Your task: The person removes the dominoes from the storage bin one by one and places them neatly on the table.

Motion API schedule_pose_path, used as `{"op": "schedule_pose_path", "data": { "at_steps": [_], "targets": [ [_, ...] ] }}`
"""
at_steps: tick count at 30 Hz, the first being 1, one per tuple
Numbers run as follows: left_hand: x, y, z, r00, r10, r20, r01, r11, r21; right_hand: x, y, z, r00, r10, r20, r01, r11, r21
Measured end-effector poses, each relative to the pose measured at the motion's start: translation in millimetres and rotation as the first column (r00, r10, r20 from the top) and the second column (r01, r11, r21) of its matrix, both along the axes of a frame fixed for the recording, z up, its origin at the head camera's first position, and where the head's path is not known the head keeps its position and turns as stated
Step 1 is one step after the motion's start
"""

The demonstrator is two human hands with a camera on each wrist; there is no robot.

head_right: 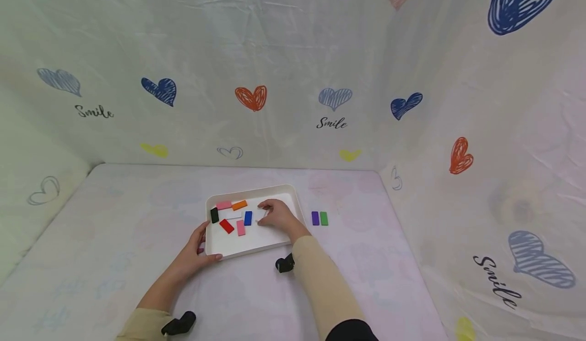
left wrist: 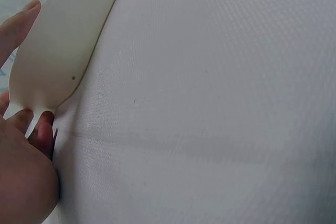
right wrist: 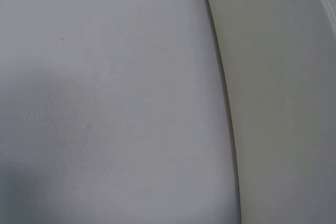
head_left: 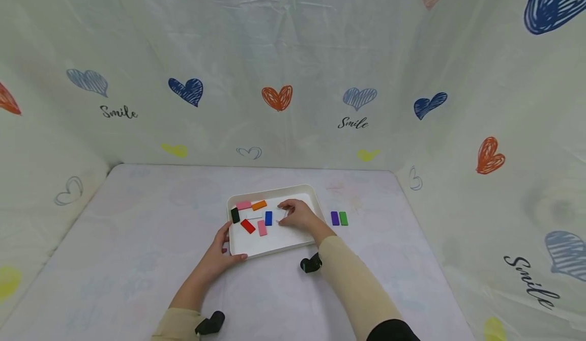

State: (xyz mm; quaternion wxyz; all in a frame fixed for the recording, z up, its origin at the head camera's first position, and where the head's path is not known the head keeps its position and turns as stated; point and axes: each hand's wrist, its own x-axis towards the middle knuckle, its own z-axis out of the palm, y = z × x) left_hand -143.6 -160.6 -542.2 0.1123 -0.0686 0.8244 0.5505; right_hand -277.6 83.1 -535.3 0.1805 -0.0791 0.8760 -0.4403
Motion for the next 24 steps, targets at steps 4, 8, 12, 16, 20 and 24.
{"op": "schedule_pose_path", "data": {
  "at_steps": [4, 8, 12, 16, 20, 24],
  "targets": [
    [-0.4, 0.2, 0.3, 1.000, 0.002, -0.001, -0.002, 1.000, -0.003, -0.8, 6, 3.4, 0.999, 0.031, 0.031, -0.031, 0.999, -0.015],
    [-0.4, 0.7, 0.5, 1.000, 0.002, -0.001, -0.002, 1.000, -0.005, 0.7, 12, 11.2, 0.996, 0.064, 0.058, -0.062, 0.998, -0.032],
    [-0.5, 1.1, -0.1, 1.000, 0.002, 0.001, -0.002, 1.000, -0.008, 3.7, 20, 20.8, 0.994, 0.078, 0.081, -0.078, 0.997, -0.014],
    [-0.4, 0.8, -0.8, 1.000, 0.006, 0.005, -0.006, 1.000, -0.007, 5.2, 29, 28.3, 0.993, 0.076, 0.091, -0.077, 0.997, 0.001],
    [-0.7, 0.3, -1.0, 1.000, 0.005, 0.005, -0.005, 1.000, -0.008, 4.0, 40, 32.8, 0.993, 0.087, 0.074, -0.086, 0.996, -0.015],
    [-0.8, 0.4, -0.4, 1.000, -0.001, 0.002, 0.001, 1.000, -0.004, 4.2, 54, 39.6, 0.995, 0.090, 0.046, -0.088, 0.995, -0.039]
  ]
}}
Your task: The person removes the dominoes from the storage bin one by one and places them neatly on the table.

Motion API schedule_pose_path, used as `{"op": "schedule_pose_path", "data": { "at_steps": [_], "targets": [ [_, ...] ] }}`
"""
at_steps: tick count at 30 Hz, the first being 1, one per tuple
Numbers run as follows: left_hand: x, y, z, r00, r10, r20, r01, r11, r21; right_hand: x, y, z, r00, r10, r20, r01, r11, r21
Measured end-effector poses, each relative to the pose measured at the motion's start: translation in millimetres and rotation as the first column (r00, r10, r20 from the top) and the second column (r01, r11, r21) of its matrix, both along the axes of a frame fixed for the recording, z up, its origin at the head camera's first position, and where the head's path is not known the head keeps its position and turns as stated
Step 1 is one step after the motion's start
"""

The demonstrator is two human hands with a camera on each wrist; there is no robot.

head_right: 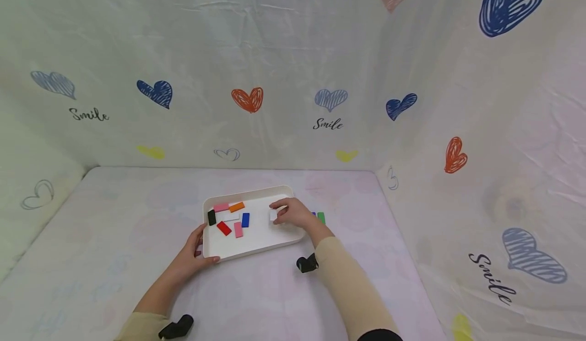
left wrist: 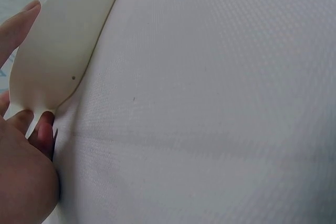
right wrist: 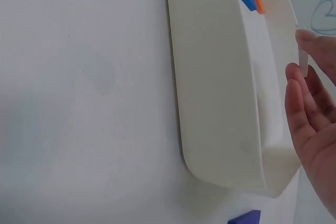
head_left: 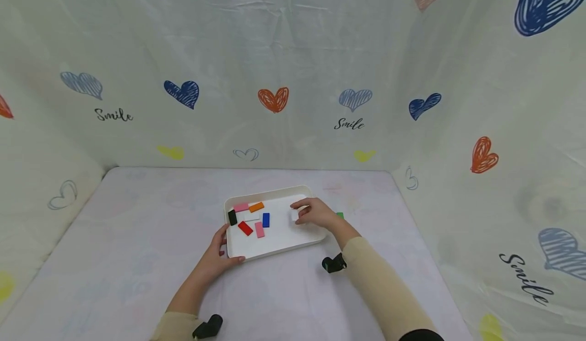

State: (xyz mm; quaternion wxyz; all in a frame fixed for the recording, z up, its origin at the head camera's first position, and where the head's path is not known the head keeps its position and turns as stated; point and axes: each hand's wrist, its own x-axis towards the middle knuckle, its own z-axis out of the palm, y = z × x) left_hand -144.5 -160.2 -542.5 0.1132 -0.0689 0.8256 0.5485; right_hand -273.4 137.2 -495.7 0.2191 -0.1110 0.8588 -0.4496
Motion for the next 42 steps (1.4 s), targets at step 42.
{"op": "schedule_pose_path", "data": {
  "at_steps": [42],
  "targets": [
    [2.1, 1.7, 2.5, 1.000, 0.011, 0.012, -0.011, 1.000, -0.009, -8.3, 144, -15.7, 0.986, -0.157, -0.061, 0.166, 0.969, 0.185]
  ]
}}
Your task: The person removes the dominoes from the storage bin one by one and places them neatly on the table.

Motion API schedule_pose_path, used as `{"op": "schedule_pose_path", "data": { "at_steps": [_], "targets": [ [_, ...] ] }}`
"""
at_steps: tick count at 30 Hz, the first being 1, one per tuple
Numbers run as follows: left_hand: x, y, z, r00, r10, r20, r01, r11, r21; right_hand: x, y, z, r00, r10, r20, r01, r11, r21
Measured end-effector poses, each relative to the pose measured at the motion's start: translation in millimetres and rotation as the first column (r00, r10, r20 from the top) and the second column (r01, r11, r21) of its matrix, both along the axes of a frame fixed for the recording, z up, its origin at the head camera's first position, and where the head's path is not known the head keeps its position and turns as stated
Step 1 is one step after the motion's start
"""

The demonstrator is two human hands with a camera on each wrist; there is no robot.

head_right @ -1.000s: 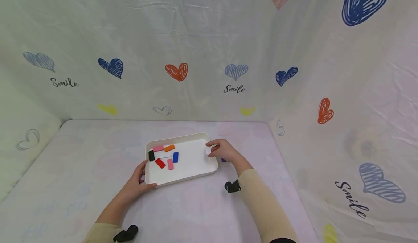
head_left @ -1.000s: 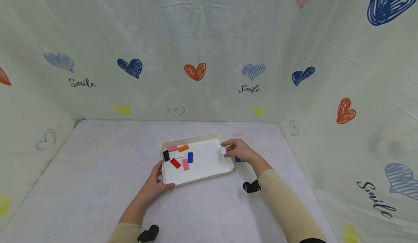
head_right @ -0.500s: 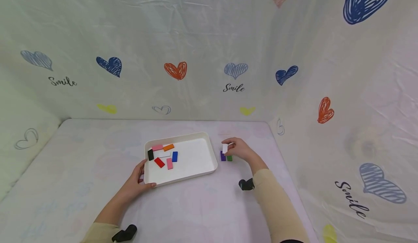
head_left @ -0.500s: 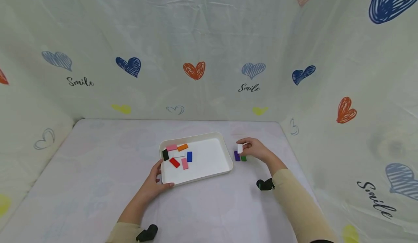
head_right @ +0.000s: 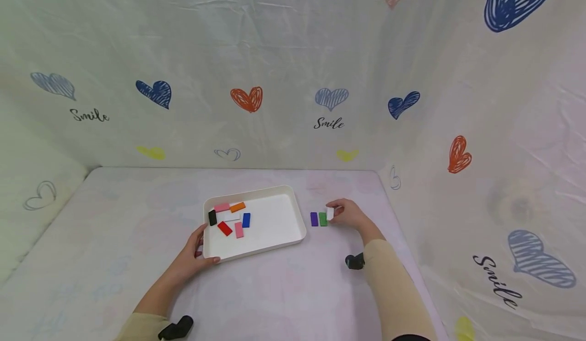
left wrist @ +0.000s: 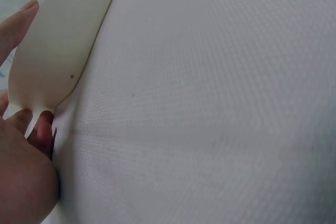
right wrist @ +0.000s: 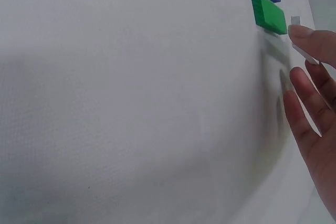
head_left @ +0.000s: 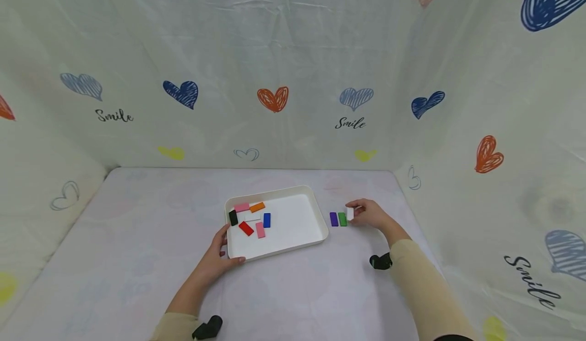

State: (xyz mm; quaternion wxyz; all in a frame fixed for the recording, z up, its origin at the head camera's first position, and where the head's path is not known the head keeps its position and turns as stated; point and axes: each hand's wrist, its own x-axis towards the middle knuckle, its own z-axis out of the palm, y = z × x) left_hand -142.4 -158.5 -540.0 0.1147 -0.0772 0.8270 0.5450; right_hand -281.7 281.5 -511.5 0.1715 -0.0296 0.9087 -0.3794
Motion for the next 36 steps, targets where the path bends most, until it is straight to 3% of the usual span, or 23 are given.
{"op": "schedule_pose_path", "data": {
  "at_steps": [10, 20, 36],
  "targets": [
    [-0.3, 1.1, 0.4, 1.000, -0.004, -0.027, 0.004, 1.000, -0.012, 1.7, 9, -10.7, 0.999, -0.046, 0.013, 0.046, 0.999, 0.007],
    [-0.4, 1.3, -0.9, 1.000, -0.003, -0.015, 0.002, 1.000, -0.015, -0.9, 15, -21.2, 1.000, -0.007, -0.006, 0.007, 1.000, 0.003],
    [-0.8, -0.2, -1.5, 1.000, -0.002, -0.006, 0.002, 1.000, -0.010, -0.4, 12, -20.7, 1.000, 0.017, -0.026, -0.017, 1.000, 0.003]
  ]
}}
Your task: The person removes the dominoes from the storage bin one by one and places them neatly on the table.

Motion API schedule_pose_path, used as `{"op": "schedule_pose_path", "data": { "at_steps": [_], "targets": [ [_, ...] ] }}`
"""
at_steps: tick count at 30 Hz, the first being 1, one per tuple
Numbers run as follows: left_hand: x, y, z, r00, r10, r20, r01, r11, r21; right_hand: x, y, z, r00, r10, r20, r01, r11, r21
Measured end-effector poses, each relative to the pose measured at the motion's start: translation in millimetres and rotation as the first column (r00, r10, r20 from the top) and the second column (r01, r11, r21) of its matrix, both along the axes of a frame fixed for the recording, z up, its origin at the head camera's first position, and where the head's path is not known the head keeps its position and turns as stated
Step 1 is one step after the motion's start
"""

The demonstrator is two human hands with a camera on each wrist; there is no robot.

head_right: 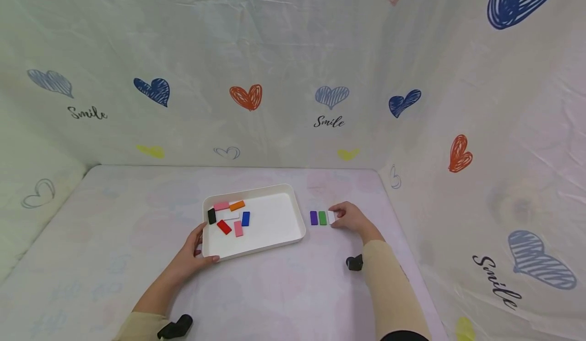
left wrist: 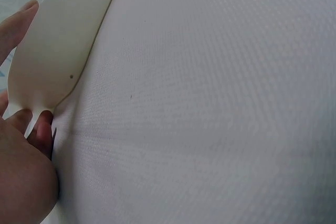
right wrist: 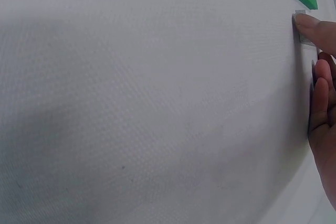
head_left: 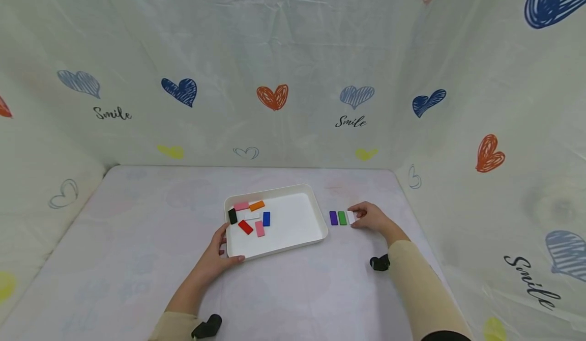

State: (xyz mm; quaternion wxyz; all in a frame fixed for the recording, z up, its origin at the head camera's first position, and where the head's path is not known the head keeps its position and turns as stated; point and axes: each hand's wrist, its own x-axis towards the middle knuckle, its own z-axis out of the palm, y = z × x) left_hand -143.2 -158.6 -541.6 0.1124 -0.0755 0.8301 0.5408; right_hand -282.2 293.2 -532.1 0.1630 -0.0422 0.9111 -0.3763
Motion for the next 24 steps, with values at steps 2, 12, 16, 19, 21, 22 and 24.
{"op": "schedule_pose_path", "data": {
  "at_steps": [2, 12, 16, 19, 21, 22, 24],
  "targets": [
    [0.2, -0.1, 0.4, 1.000, 0.000, 0.000, 0.000, 1.000, 0.001, -0.4, 0, -0.9, 1.000, 0.004, -0.004, -0.004, 1.000, 0.006],
    [-0.4, 1.0, 1.7, 1.000, -0.005, -0.002, 0.005, 1.000, 0.003, 1.0, -3, 10.4, 0.999, -0.033, 0.017, 0.032, 0.999, 0.030],
    [0.2, 0.2, 1.4, 1.000, -0.009, 0.001, 0.009, 1.000, 0.006, -2.0, -13, 26.5, 0.999, -0.036, -0.037, 0.035, 0.999, -0.034],
    [0.2, -0.4, 1.5, 1.000, -0.004, 0.002, 0.004, 1.000, 0.010, -3.4, -27, 39.7, 0.997, 0.023, -0.078, -0.032, 0.992, -0.120],
    [-0.3, -0.5, 1.0, 1.000, -0.005, -0.001, 0.005, 1.000, 0.015, -2.7, -38, 46.4, 0.994, 0.062, -0.091, -0.077, 0.983, -0.166],
    [-0.1, -0.9, 1.2, 1.000, -0.006, -0.006, 0.006, 1.000, 0.017, -2.5, -44, 48.3, 0.993, 0.076, -0.092, -0.092, 0.978, -0.188],
    [0.4, -1.9, 1.0, 1.000, -0.009, -0.012, 0.009, 1.000, 0.015, -1.6, -57, 50.3, 0.990, 0.102, -0.094, -0.120, 0.969, -0.214]
  ]
}}
